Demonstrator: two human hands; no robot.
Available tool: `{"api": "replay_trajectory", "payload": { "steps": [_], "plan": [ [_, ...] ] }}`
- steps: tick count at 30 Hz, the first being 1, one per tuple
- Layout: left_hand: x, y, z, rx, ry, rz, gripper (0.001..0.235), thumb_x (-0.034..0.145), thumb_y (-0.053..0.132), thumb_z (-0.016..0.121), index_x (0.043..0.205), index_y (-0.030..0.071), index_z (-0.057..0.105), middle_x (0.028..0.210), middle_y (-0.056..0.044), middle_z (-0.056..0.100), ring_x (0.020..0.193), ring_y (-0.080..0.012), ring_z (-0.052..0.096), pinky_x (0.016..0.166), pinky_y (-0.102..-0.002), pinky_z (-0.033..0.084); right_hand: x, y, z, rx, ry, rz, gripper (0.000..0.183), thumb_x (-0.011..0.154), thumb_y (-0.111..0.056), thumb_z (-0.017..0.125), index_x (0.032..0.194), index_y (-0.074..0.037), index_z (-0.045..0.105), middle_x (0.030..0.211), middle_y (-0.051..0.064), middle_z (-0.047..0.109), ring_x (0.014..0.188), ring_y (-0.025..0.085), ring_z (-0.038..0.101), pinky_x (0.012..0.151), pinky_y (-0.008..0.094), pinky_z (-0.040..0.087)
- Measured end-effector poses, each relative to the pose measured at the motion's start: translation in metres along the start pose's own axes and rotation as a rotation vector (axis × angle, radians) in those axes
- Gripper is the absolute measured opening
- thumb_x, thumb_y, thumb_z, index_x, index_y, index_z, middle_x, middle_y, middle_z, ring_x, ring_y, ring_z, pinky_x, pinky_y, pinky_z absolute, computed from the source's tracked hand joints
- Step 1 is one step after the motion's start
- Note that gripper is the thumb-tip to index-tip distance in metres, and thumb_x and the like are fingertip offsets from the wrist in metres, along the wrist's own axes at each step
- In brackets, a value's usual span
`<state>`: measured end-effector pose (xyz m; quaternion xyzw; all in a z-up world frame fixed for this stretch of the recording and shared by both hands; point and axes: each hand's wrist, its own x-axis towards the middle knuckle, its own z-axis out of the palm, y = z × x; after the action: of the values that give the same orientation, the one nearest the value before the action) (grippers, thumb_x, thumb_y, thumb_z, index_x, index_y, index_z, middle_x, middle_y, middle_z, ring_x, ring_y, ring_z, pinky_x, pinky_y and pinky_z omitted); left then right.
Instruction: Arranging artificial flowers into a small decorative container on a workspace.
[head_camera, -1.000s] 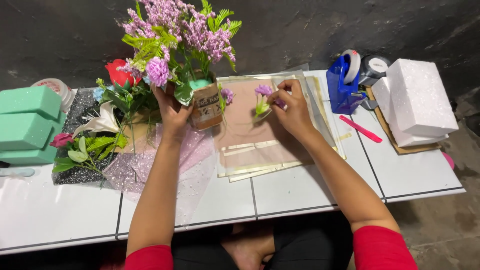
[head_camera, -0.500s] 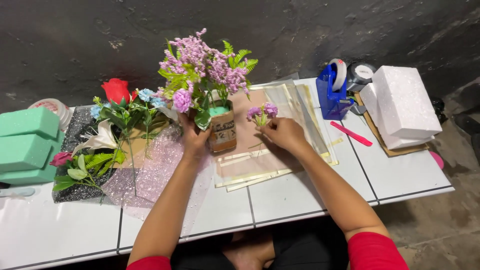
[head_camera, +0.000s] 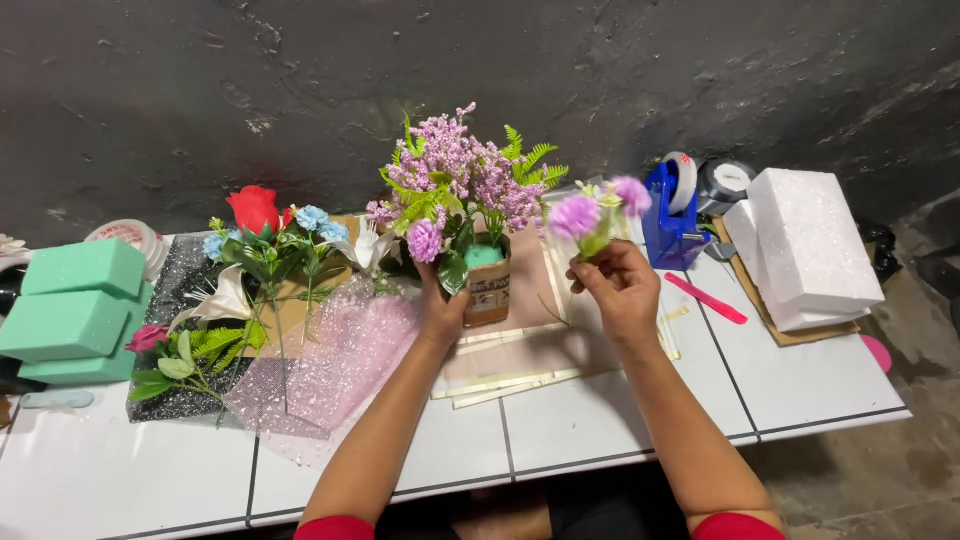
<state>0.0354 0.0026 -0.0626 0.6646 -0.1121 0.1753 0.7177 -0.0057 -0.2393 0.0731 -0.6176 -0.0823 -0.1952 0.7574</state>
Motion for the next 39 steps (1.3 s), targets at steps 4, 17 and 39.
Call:
{"api": "replay_trajectory", "payload": {
  "steps": [4,17,39],
  "plan": [
    [0.000,-0.054,-0.010,0.105,0.052,0.178,0.077,0.076,0.006,0.067,0.148,0.004,0.041,0.140,-0.020,0.058,0.131,-0.0314,0.055,0.113,-0.049,0.040,0.004,-0.036,0.036,-0.180,0.052,-0.224,0.017,0.084,0.008,0.082,0.091,0.003,0.067,0.077,0.015,0.073,0.066,0.021,0.072,0.058,0.035,0.065],
    [-0.005,-0.013,-0.009,0.289,0.077,0.305,0.042,0.079,0.013,0.080,0.114,-0.001,0.062,0.108,-0.021,0.070,0.106,-0.0391,0.068,0.095,-0.048,0.053,-0.003,-0.017,0.097,-0.589,-0.064,-0.685,0.025,0.086,0.003,0.073,0.065,-0.004,0.061,0.056,0.011,0.059,0.045,0.034,0.056,0.047,0.036,0.050],
    [-0.001,0.044,0.008,0.221,0.083,0.255,0.029,0.084,0.024,0.078,0.094,-0.002,0.071,0.092,-0.022,0.075,0.096,-0.0428,0.072,0.087,-0.048,0.056,-0.005,0.006,0.096,-0.687,0.000,-0.537,0.018,0.076,-0.002,0.080,0.083,-0.003,0.064,0.077,0.012,0.060,0.077,0.036,0.061,0.072,0.039,0.051]
  ]
}}
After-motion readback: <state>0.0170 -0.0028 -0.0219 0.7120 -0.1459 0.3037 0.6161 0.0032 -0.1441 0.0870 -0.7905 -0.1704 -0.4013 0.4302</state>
